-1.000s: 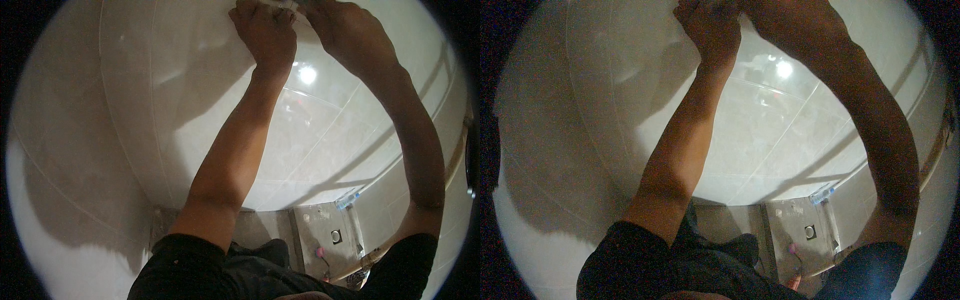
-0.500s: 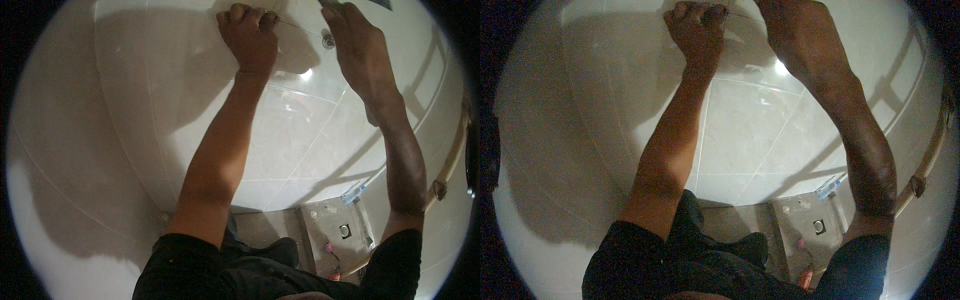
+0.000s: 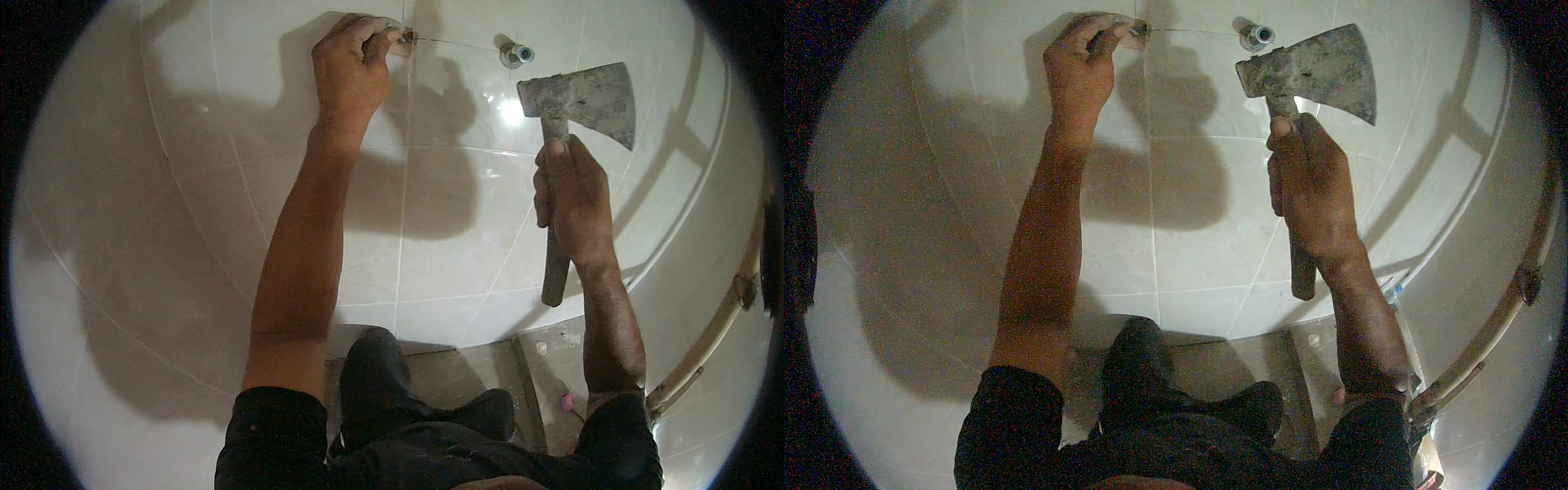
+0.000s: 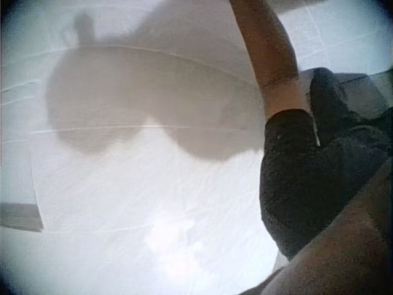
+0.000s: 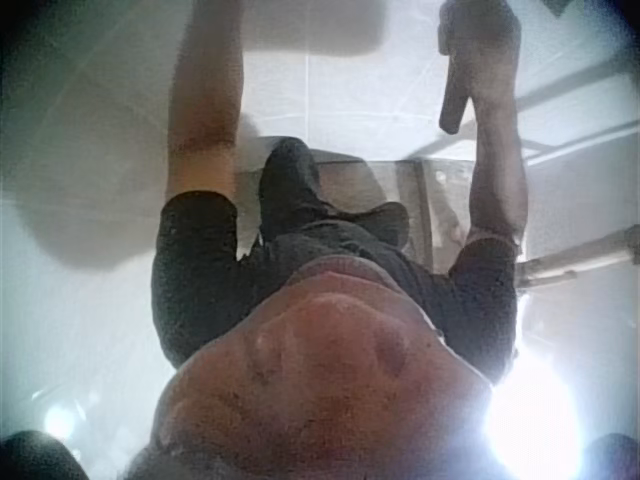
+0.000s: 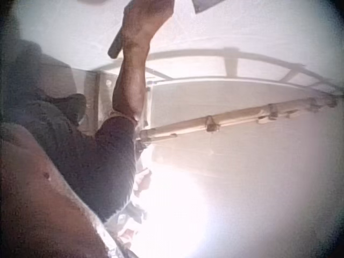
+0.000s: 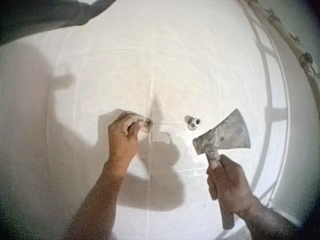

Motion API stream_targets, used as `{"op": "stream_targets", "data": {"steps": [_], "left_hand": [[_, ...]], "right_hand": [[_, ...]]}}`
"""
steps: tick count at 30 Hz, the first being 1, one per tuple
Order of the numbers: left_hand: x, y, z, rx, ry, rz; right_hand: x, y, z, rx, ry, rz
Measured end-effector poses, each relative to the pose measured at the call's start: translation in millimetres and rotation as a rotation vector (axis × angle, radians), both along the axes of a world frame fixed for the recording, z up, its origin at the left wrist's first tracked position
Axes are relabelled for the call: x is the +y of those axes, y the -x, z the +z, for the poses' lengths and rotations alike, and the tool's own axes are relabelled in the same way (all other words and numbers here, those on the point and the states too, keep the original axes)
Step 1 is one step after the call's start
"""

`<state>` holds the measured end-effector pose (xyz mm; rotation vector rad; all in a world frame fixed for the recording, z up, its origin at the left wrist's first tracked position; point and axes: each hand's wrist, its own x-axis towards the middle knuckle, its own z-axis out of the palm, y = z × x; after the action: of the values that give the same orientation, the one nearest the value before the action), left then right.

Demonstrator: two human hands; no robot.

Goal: The person uses a hammer and a nail to manually drill a hole into a white wall tile. They repeatedly strike the nail against the tile surface to create a small opening.

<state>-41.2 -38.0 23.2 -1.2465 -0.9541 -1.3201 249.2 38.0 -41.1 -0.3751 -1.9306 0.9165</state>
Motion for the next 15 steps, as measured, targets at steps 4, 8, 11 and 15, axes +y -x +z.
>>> {"op": "stream_targets", "data": {"steps": [4,8,11,15], "left_hand": [[1.7,-0.6,0.5,0.035,0.034,0.121],[1.3,0.4,3.7,0.104,0.061,0.175],[1.5,6.3,3.8,0.161,0.052,0.193],[2.7,7.5,1.4,0.183,0.046,0.148]], "right_hand": [[6.4,4.6,-11.2,0.001,0.090,0.055],[14.2,11.0,-16.6,-0.008,0.080,0.127],[6.4,16.2,-11.4,-0.040,0.018,0.152],[-1.5,30.8,0.0,-0.026,-0.233,0.069]]}}
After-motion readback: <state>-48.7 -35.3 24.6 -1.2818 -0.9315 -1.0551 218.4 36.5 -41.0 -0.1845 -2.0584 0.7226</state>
